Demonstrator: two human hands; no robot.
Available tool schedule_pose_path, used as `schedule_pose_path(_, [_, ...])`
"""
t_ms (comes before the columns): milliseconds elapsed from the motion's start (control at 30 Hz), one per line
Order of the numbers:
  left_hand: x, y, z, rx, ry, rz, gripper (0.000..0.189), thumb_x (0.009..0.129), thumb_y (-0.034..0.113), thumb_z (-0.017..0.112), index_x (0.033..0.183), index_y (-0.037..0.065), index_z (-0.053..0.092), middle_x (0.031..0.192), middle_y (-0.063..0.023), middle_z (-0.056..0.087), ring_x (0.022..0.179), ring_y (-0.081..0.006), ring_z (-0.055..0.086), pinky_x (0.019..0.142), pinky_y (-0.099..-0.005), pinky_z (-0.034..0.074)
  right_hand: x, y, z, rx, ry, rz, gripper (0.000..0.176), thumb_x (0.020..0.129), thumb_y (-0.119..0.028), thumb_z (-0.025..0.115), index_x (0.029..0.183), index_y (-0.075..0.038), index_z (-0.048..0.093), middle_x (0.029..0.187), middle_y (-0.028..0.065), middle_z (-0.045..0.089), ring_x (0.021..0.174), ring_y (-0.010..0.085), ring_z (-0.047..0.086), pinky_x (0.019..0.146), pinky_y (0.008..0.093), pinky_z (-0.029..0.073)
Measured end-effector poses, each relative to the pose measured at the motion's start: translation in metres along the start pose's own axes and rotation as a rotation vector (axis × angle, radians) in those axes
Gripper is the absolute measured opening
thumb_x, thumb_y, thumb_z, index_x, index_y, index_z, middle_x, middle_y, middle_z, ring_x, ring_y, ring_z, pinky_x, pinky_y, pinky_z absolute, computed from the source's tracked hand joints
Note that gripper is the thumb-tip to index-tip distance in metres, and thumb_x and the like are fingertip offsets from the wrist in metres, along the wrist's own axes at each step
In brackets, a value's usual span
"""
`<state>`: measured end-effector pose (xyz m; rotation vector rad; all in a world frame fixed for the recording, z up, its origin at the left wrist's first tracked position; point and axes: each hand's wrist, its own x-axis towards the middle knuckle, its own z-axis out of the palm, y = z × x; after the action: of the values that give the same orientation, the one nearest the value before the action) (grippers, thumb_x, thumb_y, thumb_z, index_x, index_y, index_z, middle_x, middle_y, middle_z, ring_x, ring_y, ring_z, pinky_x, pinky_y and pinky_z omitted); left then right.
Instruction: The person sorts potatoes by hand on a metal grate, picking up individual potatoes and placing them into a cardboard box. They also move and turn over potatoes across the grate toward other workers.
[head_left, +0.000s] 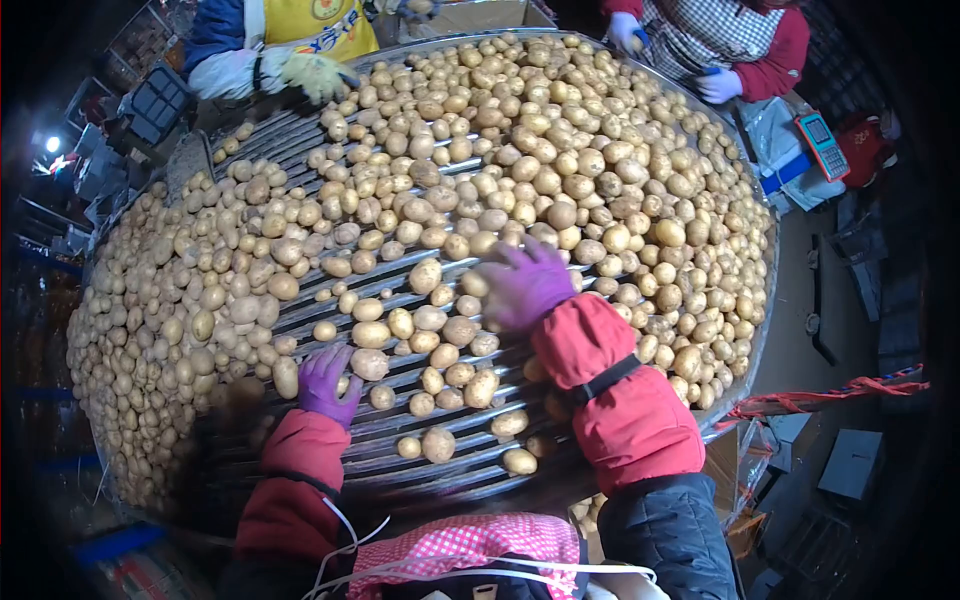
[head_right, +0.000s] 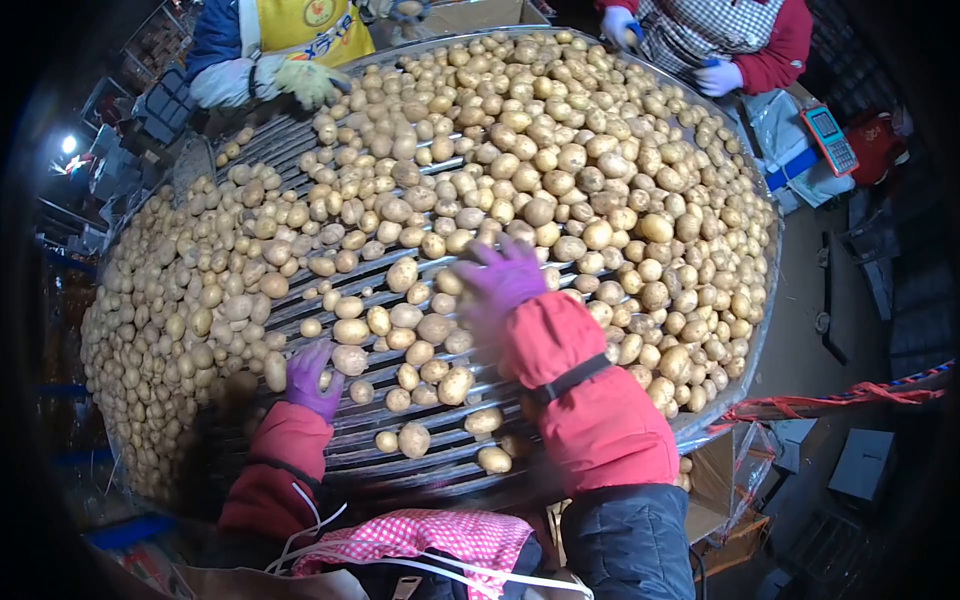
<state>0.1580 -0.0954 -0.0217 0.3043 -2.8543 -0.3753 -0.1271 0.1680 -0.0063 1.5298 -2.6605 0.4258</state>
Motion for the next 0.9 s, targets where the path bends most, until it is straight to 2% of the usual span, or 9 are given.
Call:
schedule_pose_path(33, [0.0,-0.003,0.001,0.004,-0.011,-0.006,0.047,0.074,0.021,0.071,0.117,0.007,0.062,0.118,-0.0136,0.062,0.11,-0.0331,0.057,0.098,-0.0469,0.042,0.002,0.009,-0.009,0.064,-0.162,0.04,0.044,0.073,-0.039,0.069,0.114,-0.023,0.062,0.135,0.0059,0.05,0.119,0.0321,0.051,0.098,0.0516,0.039])
schedule_pose_path(133, [-0.002,0.0,-0.003,0.009,0.003,-0.006,0.047,0.073,0.021,0.071,0.117,0.007,0.062,0.118,-0.0136,0.063,0.11,-0.0326,0.057,0.098,-0.0469,0.042,-0.024,0.052,-0.022,-0.013,0.056,0.03,0.038,0.066,-0.034,0.074,0.1,-0.02,0.067,0.118,0.0046,0.059,0.102,0.0311,0.058,0.088,0.045,0.046])
schedule_pose_path(200, [0.0,-0.004,-0.001,0.005,0.05,0.02,0.046,0.073,0.022,0.071,0.116,0.007,0.063,0.117,-0.0139,0.063,0.109,-0.0331,0.058,0.098,-0.0475,0.042,0.003,0.07,-0.064,-0.23,-0.546,0.389,0.028,0.065,-0.035,0.074,0.09,-0.022,0.071,0.104,0.008,0.065,0.099,0.0313,0.06,0.085,0.0443,0.048])
schedule_pose_path(233, [0.0,-0.004,-0.003,-0.01,0.042,0.016,0.047,0.073,0.023,0.071,0.116,0.007,0.063,0.117,-0.0143,0.063,0.108,-0.0334,0.058,0.098,-0.0478,0.042,-0.007,0.076,-0.06,-0.283,-0.15,0.537,0.026,0.065,-0.037,0.074,0.086,-0.022,0.071,0.1,0.0084,0.066,0.096,0.0312,0.061,0.081,0.0443,0.048])
schedule_pose_path(300, [0.003,-0.005,-0.007,-0.04,0.033,0.012,0.047,0.074,0.024,0.071,0.117,0.007,0.063,0.116,-0.0149,0.062,0.108,-0.0342,0.058,0.098,-0.0483,0.042,0.0,0.11,-0.045,-0.518,0.022,0.608,0.026,0.075,-0.037,0.069,0.093,-0.019,0.069,0.099,0.0083,0.066,0.093,0.0316,0.062,0.079,0.0447,0.048])
schedule_pose_path(433, [0.0,-0.007,-0.007,-0.048,-0.002,-0.006,0.049,0.073,0.02,0.072,0.119,0.007,0.062,0.123,-0.0134,0.059,0.113,-0.0334,0.054,0.1,-0.0471,0.04,0.083,0.03,-0.024,-0.203,0.121,0.326,0.035,0.078,-0.038,0.066,0.105,-0.016,0.062,0.102,0.0073,0.067,0.099,0.0301,0.063,0.08,0.0459,0.05])
schedule_pose_path(533, [0.002,-0.005,-0.007,-0.043,0.018,-0.005,0.047,0.074,0.025,0.07,0.117,0.008,0.062,0.119,-0.0139,0.062,0.107,-0.034,0.058,0.096,-0.0482,0.043,0.133,0.035,0.015,-0.178,-0.24,0.483,0.038,0.076,-0.034,0.069,0.105,-0.011,0.06,0.103,0.0132,0.068,0.099,0.03,0.066,0.083,0.0445,0.053])
schedule_pose_path(700, [0.0,-0.014,-0.004,-0.039,0.034,0.02,0.046,0.076,0.03,0.069,0.118,0.012,0.062,0.119,-0.0101,0.062,0.108,-0.0311,0.058,0.095,-0.0471,0.043,0.113,0.043,0.012,0.348,0.171,0.571,0.024,0.074,-0.021,0.068,0.093,-0.007,0.063,0.088,0.0151,0.068,0.084,0.0299,0.067,0.075,0.0388,0.054])
schedule_pose_path(900, [0.003,-0.012,-0.01,-0.054,0.031,0.025,0.047,0.074,0.025,0.072,0.116,0.008,0.062,0.119,-0.013,0.062,0.107,-0.0332,0.059,0.092,-0.0478,0.046,0.091,-0.12,0.002,0.274,-0.164,-0.016,0.025,0.081,-0.027,0.058,0.099,-0.01,0.062,0.091,0.0138,0.064,0.085,0.0326,0.064,0.076,0.0414,0.052])
